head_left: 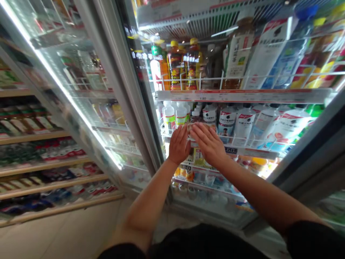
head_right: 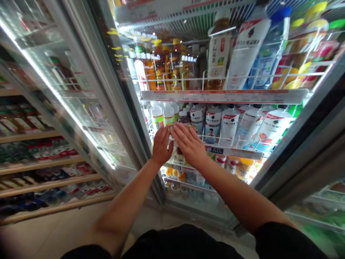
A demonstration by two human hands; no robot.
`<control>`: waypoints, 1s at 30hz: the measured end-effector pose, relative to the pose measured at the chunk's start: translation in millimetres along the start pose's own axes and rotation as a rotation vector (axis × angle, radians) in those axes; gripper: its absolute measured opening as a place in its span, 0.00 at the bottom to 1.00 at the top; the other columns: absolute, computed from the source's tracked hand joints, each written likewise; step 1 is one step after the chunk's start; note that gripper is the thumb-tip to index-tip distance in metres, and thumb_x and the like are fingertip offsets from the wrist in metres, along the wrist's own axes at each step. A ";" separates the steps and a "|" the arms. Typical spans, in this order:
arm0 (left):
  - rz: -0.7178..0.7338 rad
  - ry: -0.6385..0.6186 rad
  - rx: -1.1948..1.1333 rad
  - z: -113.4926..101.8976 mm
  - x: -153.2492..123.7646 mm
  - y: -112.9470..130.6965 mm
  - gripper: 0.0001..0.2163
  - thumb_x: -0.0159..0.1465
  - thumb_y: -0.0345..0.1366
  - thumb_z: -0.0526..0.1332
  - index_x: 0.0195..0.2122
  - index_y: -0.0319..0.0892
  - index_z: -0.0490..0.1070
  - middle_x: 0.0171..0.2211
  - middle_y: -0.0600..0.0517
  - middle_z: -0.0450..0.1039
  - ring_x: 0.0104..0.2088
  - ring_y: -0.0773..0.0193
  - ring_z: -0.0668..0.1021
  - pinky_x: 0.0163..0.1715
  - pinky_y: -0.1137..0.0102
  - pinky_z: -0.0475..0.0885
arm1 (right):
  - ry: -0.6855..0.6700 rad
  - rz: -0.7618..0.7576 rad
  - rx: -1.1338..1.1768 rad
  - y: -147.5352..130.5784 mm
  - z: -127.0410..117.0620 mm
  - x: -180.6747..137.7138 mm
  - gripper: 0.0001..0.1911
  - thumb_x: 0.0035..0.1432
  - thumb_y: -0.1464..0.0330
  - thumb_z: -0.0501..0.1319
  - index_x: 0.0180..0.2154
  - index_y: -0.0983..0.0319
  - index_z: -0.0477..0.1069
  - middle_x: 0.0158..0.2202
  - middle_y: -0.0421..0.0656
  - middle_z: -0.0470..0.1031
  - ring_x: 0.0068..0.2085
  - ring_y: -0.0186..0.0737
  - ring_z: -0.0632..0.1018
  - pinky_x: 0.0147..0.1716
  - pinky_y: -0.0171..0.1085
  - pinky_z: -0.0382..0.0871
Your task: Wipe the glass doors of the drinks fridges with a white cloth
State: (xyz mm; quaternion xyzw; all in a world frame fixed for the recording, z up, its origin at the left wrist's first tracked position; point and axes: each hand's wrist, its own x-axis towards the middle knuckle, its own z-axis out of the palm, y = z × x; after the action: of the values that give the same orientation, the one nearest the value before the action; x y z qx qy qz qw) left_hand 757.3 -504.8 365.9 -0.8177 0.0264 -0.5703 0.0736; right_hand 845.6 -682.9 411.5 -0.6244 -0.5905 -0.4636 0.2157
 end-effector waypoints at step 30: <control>-0.070 0.147 -0.077 -51.4 130.4 -92.7 0.28 0.71 0.35 0.52 0.72 0.45 0.50 0.73 0.49 0.46 0.74 0.55 0.44 0.73 0.50 0.40 | 0.064 -0.081 -0.190 5.8 -22.2 78.9 0.35 0.66 0.75 0.55 0.70 0.50 0.51 0.66 0.39 0.67 0.68 0.41 0.65 0.68 0.50 0.64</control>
State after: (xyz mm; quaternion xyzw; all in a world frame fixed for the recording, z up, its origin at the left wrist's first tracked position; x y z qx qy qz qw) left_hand 750.8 -434.5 518.3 -0.7764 0.0253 -0.6295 0.0200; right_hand 833.8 -659.8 489.5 -0.6024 -0.5615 -0.5455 0.1555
